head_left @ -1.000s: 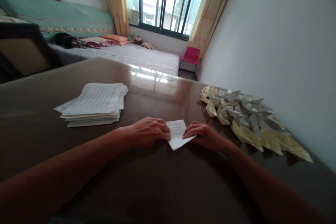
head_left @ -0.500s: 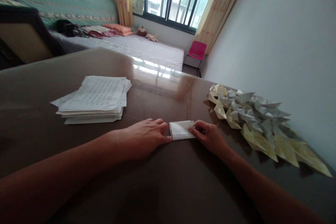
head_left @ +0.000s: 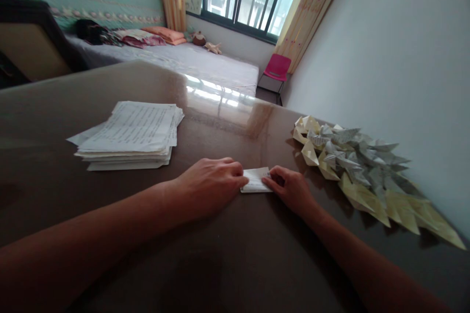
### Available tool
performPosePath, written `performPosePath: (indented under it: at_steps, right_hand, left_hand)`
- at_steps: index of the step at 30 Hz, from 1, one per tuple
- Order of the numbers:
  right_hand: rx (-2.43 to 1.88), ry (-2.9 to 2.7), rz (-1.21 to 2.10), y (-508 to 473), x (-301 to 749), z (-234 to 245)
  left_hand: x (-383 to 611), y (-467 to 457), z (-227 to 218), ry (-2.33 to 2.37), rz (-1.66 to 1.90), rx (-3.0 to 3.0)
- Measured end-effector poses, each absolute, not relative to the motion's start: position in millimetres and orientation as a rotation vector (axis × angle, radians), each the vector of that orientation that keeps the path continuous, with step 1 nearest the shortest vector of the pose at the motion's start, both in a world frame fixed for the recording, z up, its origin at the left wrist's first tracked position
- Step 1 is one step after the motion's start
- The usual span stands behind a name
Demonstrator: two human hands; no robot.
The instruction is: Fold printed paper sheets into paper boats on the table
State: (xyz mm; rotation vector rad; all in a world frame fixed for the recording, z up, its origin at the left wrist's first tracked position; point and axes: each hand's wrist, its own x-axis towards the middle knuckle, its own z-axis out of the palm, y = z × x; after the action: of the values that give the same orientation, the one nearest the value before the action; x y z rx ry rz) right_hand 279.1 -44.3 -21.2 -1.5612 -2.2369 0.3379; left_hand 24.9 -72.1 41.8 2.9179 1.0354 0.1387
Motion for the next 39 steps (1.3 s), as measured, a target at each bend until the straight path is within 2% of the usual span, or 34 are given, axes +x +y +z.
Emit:
performPosePath:
  at_steps: [3,8,21,23,27,30,39]
  right_hand:
    - [-1.553,-2.251,0.319,-44.0,278.8,-21.3]
    - [-1.587,-2.249,0.280,-44.4,277.9,-19.8]
    - [-1.615,-2.198,0.292,-43.1,278.8,-22.7]
    - [-1.553,-2.220,0.207,-45.8,279.1,-19.3]
    - [-1.233,-2.427,-0.191,-63.7,272.8,-3.8]
    - [-1.031,-2.728,-0.297,-82.8,262.7,7.5]
    - [-1.218,-2.869,-0.472,-107.8,256.0,12.3]
  left_hand:
    - [36.5,-80.2,22.1,0.956,0.340,2.964]
    - [43.1,-89.6,-11.6,0.914,0.198,2.952]
    - [42.8,-93.9,2.6,1.016,0.039,2.978]
    - [41.1,-93.1,4.4,1.005,0.042,2.999]
    - [39.5,-92.6,6.0,1.007,0.066,3.031]
    - [38.8,-92.9,5.6,1.019,0.098,3.041]
    - [38.0,-86.5,10.2,1.028,0.130,3.083]
